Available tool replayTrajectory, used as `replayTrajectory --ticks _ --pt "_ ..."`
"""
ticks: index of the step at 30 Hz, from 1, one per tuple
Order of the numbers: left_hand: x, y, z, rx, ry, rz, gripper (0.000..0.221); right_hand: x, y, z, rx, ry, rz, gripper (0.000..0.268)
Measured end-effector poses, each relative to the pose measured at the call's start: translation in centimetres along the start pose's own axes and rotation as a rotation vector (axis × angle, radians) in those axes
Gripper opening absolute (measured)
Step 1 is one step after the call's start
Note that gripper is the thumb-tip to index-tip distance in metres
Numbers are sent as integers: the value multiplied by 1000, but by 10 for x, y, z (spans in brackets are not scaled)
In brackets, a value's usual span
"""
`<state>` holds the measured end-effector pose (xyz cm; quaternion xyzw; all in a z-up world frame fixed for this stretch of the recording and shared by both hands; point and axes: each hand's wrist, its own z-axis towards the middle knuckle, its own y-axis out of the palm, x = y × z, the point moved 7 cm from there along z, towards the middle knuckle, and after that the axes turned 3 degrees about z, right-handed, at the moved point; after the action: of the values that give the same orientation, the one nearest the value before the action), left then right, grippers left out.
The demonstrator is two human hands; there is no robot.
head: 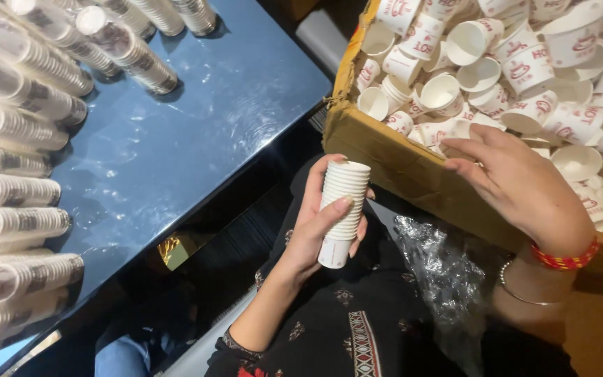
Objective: Packing and sorting small paper cups into stacks and plastic sleeves.
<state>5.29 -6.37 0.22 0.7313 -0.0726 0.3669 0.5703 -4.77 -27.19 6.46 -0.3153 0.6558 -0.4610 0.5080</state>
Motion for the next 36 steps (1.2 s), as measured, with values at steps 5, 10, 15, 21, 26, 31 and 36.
replayTrajectory --ticks 5,10,15,21,26,31,36 --pt "-3 2 -4 -31 -40 81 72 2 1 3 20 43 58 35" --pt "-7 -9 -8 -60 24 264 74 10 3 6 -5 180 93 39" --pt "12 -6 -19 -65 343 899 68 -43 -39 -24 533 16 21 19" --pt "7 13 -20 -142 165 984 100 -103 -11 -23 312 -287 408 40" --pt "-7 4 -32 -231 75 939 102 -94 -4 -29 286 -158 449 29" --pt "-11 8 -31 -257 70 1042 98 -107 -15 -47 334 -288 313 31" --pt "-4 14 -33 -324 196 1182 95 -113 -18 -57 290 -441 340 31"
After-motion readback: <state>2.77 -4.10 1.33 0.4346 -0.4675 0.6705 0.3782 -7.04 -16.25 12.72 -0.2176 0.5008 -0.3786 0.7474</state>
